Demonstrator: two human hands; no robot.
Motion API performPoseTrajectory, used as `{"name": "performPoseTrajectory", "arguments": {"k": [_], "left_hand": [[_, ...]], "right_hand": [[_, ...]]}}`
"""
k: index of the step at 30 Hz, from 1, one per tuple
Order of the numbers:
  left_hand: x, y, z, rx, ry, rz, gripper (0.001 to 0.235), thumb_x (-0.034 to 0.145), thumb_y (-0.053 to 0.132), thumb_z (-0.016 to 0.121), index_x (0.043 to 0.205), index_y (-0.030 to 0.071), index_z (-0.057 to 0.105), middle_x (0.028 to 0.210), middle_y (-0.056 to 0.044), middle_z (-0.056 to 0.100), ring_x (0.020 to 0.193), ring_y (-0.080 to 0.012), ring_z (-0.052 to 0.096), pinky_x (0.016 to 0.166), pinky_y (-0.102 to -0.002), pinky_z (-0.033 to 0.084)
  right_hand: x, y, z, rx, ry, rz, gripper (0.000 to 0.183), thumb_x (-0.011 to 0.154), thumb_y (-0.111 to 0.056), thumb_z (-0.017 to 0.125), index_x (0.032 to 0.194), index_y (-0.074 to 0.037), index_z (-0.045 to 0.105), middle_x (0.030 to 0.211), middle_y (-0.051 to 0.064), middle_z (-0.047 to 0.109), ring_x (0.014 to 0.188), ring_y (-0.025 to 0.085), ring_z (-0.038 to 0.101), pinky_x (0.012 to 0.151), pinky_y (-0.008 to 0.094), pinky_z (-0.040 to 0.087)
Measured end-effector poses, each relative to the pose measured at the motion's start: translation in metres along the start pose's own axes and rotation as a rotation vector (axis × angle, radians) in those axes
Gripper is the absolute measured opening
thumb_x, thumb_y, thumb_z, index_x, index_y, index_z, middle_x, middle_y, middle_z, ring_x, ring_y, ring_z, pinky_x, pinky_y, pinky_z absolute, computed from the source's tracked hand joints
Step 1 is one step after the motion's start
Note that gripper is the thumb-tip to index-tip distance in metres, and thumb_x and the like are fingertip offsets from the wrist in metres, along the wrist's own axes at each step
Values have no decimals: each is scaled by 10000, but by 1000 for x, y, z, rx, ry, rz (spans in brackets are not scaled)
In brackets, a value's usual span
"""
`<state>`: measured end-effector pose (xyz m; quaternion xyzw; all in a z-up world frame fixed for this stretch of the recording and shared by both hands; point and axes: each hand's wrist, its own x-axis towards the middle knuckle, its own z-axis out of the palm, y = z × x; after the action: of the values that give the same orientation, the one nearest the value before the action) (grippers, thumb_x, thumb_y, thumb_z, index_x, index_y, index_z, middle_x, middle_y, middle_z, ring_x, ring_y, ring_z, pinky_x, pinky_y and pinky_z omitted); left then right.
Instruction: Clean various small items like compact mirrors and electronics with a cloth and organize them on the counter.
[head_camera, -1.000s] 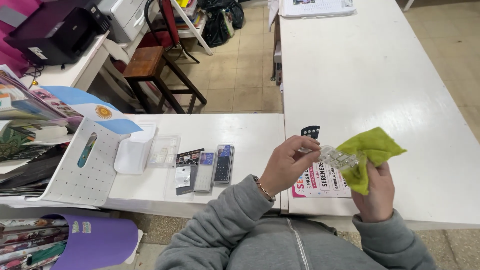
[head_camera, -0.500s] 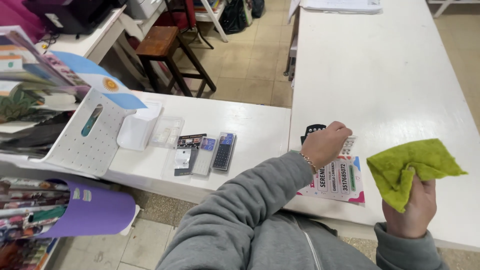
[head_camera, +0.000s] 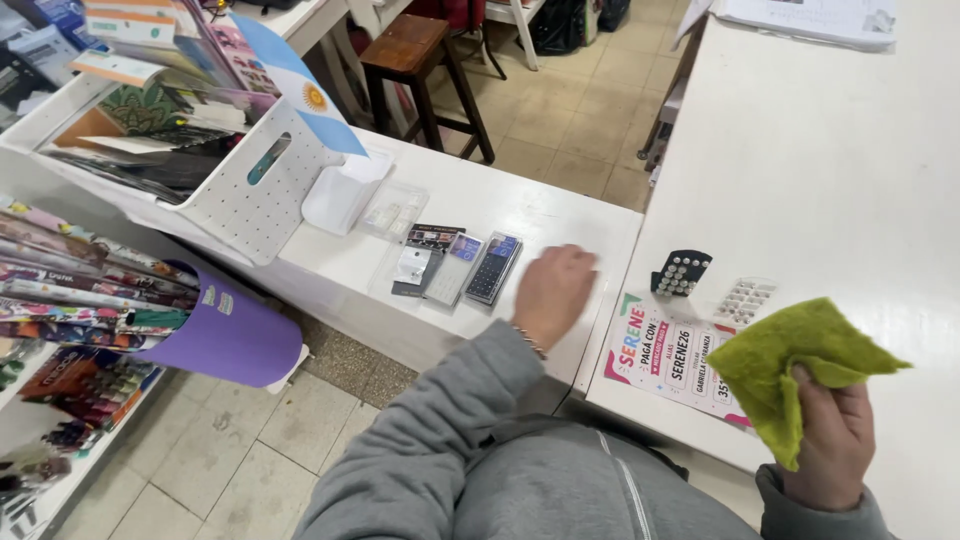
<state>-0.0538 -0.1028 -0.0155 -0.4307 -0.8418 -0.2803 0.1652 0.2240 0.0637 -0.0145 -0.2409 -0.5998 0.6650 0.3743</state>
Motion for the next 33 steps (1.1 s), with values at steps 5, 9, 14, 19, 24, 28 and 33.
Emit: {"name": "performPoseTrajectory", "arguments": {"k": [5,9,14,19,24,28,33], "left_hand": [[-62,-92,7,427,-117,-269,549,913,400,636,1321,34,603,1502,-199,482,1432,-397,358,1179,-584,252],[-87,-96,6,483,-33,-228,510,936,396,600,1322,65,631,1515,-170,507,1435,-363,405,1195,-603,209],[-92,-89,-1,350,-5,-122,299,936,296,609,1132,74,647,1367,-181,614,1347,-369,494,1197,-624,211],[-81,-86,-14,202,-38,-112,323,886,323,629,1036,38,621,1272,-203,641,1306,-384,508,1187,-638,194],[-67,-103,-4,248,23,-79,467,800,313,690,1108,-19,580,1187,-256,644,1284,-421,524,1203,-622,192],[-62,-104,-7,177,1,-49,436,793,317,724,1058,-1,587,1018,-218,674,1258,-428,551,1206,-639,165],[-57,-112,-18,74,-61,-61,455,764,299,753,1061,19,552,964,-173,671,1019,-332,631,1162,-675,199]], "right_hand": [[1,9,29,24,-118,119,284,1076,-71,486,1352,-19,530,1178,143,640,948,218,630,874,320,538],[1,13,47,23,-207,164,253,1051,-36,490,1295,13,538,1103,162,646,877,242,632,814,342,546],[-2,8,76,-6,-194,193,285,1041,-40,493,1319,9,530,1115,165,634,882,251,619,803,350,534],[-9,17,100,-30,-181,208,267,1036,-33,506,1290,32,562,1093,168,652,879,254,629,799,335,532],[-15,20,118,21,-196,177,280,1027,-40,511,1298,16,560,1089,160,659,845,250,644,780,338,560],[-22,17,128,-11,-142,189,267,1032,-41,514,1291,15,547,1066,160,654,819,238,635,744,325,546],[-24,18,135,-13,-127,151,274,1043,-53,512,1307,9,552,1109,155,662,865,223,643,773,314,545]]}}
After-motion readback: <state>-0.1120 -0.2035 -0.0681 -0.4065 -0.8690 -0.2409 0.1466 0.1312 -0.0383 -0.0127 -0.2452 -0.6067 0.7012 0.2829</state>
